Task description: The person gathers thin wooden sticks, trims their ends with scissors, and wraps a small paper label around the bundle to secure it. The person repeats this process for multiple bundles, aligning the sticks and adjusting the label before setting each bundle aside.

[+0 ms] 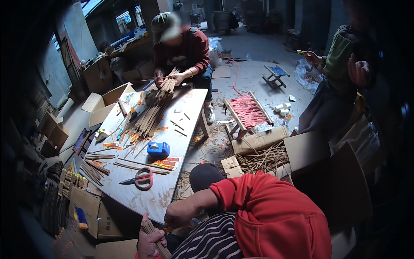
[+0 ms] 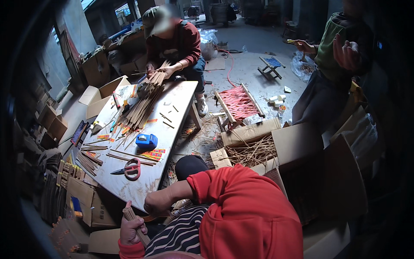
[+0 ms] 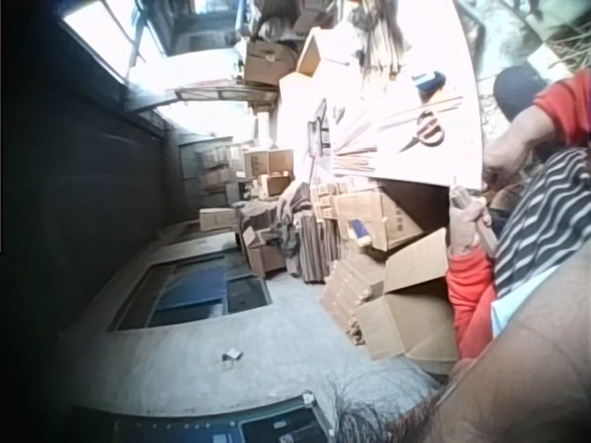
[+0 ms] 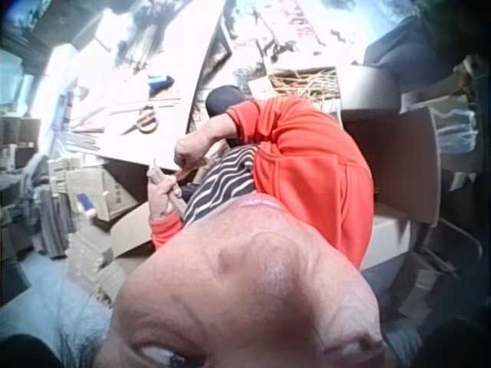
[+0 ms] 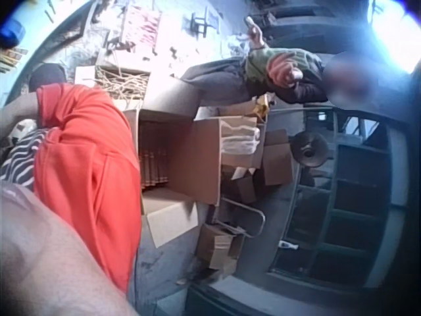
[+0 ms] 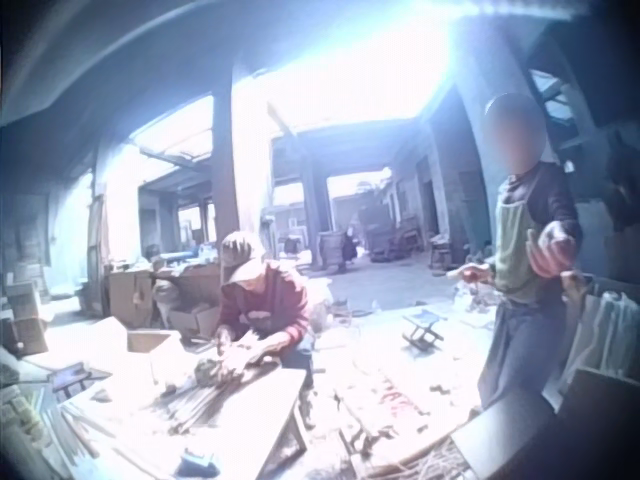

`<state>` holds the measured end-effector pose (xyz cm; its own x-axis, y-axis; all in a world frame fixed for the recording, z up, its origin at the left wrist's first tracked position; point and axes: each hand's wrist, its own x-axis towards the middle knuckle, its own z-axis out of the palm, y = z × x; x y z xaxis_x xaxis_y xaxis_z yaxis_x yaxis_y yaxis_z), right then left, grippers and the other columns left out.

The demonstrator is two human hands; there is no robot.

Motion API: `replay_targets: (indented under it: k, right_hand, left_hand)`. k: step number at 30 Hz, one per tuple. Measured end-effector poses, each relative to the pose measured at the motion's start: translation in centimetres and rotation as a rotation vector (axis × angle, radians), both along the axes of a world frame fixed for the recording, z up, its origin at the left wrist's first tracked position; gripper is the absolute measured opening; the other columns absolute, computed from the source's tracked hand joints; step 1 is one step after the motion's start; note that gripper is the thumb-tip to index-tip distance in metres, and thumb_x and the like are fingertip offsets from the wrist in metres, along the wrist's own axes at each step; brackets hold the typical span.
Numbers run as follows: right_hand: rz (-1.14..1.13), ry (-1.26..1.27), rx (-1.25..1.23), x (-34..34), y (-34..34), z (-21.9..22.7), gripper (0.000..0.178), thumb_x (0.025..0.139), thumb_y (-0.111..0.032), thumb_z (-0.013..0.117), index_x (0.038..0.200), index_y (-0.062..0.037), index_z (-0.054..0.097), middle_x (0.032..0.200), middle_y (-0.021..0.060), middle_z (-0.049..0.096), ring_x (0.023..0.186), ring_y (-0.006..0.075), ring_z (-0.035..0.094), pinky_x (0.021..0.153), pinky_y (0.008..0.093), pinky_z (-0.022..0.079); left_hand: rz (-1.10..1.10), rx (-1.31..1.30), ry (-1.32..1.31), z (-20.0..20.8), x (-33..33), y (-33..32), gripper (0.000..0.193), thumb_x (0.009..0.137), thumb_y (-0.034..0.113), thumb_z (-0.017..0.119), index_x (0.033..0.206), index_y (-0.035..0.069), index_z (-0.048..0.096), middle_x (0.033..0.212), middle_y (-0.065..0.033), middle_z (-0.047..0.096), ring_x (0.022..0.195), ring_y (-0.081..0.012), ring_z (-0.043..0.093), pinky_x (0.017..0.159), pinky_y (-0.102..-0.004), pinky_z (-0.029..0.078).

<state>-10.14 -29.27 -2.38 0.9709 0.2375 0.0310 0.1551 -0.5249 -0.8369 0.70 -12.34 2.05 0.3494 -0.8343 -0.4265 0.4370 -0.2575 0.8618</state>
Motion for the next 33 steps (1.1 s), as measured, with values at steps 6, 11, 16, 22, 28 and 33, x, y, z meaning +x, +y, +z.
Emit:
replay_targets:
  k: [6, 11, 16, 22, 28, 33]
  right_hand:
    - [0.016, -0.136, 0.064, -1.7, 0.3, 2.2, 0.017, 0.079, -0.016, 0.062, 0.085, 0.0001, 0.06, 0.068, 0.0162, 0.058, 0.062, 0.0298, 0.056, 0.058, 0.0366, 0.044]
    - [-0.03, 0.026, 0.091, -3.1, -0.1, 3.4, 0.017, 0.086, -0.018, 0.059, 0.088, -0.0015, 0.059, 0.064, 0.0109, 0.056, 0.054, 0.0215, 0.055, 0.053, 0.0319, 0.045]
    - [-0.164, 0.221, 0.173, -4.2, 1.1, 3.2, 0.009, 0.083, -0.009, 0.062, 0.085, -0.0004, 0.061, 0.069, 0.01, 0.057, 0.057, 0.016, 0.055, 0.053, 0.0272, 0.045]
    - [-0.158, -0.146, -0.269, -1.5, 1.6, 2.8, 0.036, 0.075, -0.027, 0.067, 0.101, -0.0037, 0.056, 0.089, 0.0137, 0.058, 0.083, 0.0316, 0.057, 0.074, 0.0373, 0.047]
    - [-0.183, -0.061, 0.057, -1.0, 2.0, 1.6, 0.02, 0.083, -0.015, 0.062, 0.096, -0.0006, 0.057, 0.073, 0.0086, 0.057, 0.065, 0.0179, 0.055, 0.061, 0.0274, 0.045]
    - [-0.442, 0.245, 0.653, -1.6, 1.5, 2.7, 0.018, 0.092, -0.02, 0.052, 0.089, -0.0021, 0.055, 0.069, -0.0022, 0.051, 0.057, 0.0033, 0.042, 0.052, 0.0174, 0.034]
  left_hand:
    - [-0.056, 0.032, 0.019, -0.2, 0.8, 1.1, 0.014, 0.072, -0.004, 0.061, 0.078, 0.0, 0.05, 0.058, -0.0078, 0.051, 0.043, -0.0154, 0.052, 0.04, -0.029, 0.045]
    - [-0.037, 0.085, -0.027, -0.4, 0.8, 1.2, 0.015, 0.071, -0.001, 0.064, 0.08, 0.001, 0.053, 0.06, -0.0048, 0.053, 0.044, -0.0114, 0.051, 0.041, -0.0239, 0.044]
    - [-0.056, 0.105, -0.08, 0.4, -0.4, 2.0, 0.014, 0.07, 0.004, 0.065, 0.076, 0.0, 0.053, 0.058, -0.0029, 0.051, 0.045, -0.0074, 0.049, 0.04, -0.0204, 0.039]
    - [-0.039, 0.076, -0.001, -0.3, 0.3, 0.7, 0.017, 0.07, 0.002, 0.063, 0.084, -0.004, 0.057, 0.062, -0.0022, 0.052, 0.044, -0.0071, 0.047, 0.04, -0.0197, 0.04]
    - [-0.078, 0.087, -0.056, -0.8, 0.5, -0.4, 0.024, 0.07, 0.0, 0.06, 0.093, -0.004, 0.054, 0.068, -0.0041, 0.054, 0.046, -0.0076, 0.048, 0.041, -0.0199, 0.041]
    - [-0.008, 0.054, -0.056, -0.4, 0.7, -0.1, 0.025, 0.069, -0.001, 0.06, 0.093, -0.002, 0.052, 0.068, -0.0042, 0.054, 0.046, -0.0086, 0.049, 0.04, -0.021, 0.039]
